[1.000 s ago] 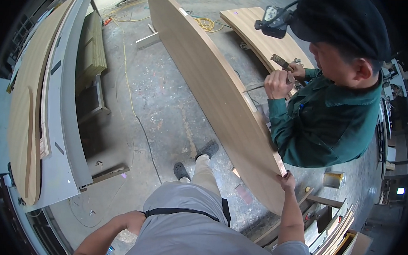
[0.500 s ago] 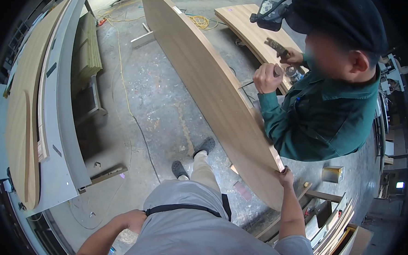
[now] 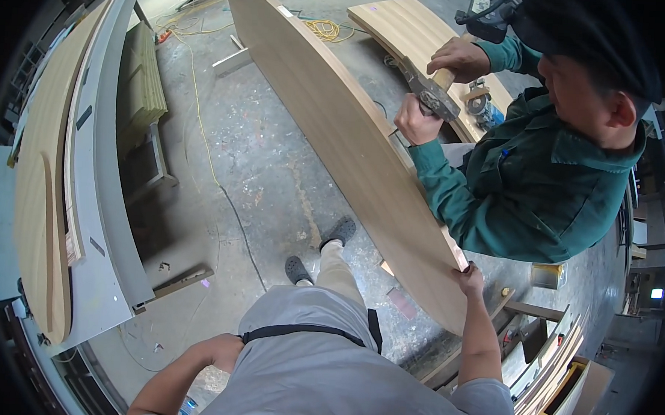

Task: Assisting in the manufacturing of furniture by handling large wooden boards and observing the chiseling and fitting of hinges.

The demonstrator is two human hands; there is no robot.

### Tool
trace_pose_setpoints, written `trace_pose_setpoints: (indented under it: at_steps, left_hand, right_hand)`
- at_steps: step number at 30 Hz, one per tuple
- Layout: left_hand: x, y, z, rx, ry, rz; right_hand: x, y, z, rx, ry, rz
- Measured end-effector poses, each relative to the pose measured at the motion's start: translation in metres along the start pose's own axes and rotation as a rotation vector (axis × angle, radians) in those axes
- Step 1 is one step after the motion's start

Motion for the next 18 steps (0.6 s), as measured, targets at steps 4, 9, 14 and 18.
trace_pose_setpoints:
  at_steps: [4,9,14,18]
  left_hand:
    - [0.000,0.003,-0.001,-0.053,0.015,0.077]
    - [-0.002,0.011,-0.002,-0.011,0.005,0.042]
    - [0.001,0.014,-0.006,0.012,0.038,0.039]
    - [0.003,0.009,0.001,0.021,0.032,0.013]
  right_hand:
    - [-0.003,0.003,0.006,0.000,0.024,-0.004]
    - [-0.014,-0.009,-0.016,-0.018,0.060,-0.026]
    - [-0.012,-0.003,-0.003,-0.033,-0.037,0.032]
    - [-0.014,-0.005,-0.007,0.039,0.004,0.032]
Point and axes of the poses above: each hand's wrist, its own x-axis away from the middle knuckle, its own y-axis out of the back of the hand, z = x × y, the point moved 6 cm from there along -x, towards the middle knuckle, and after that the axes turned 15 degrees about -z, right-handed, at the moved point
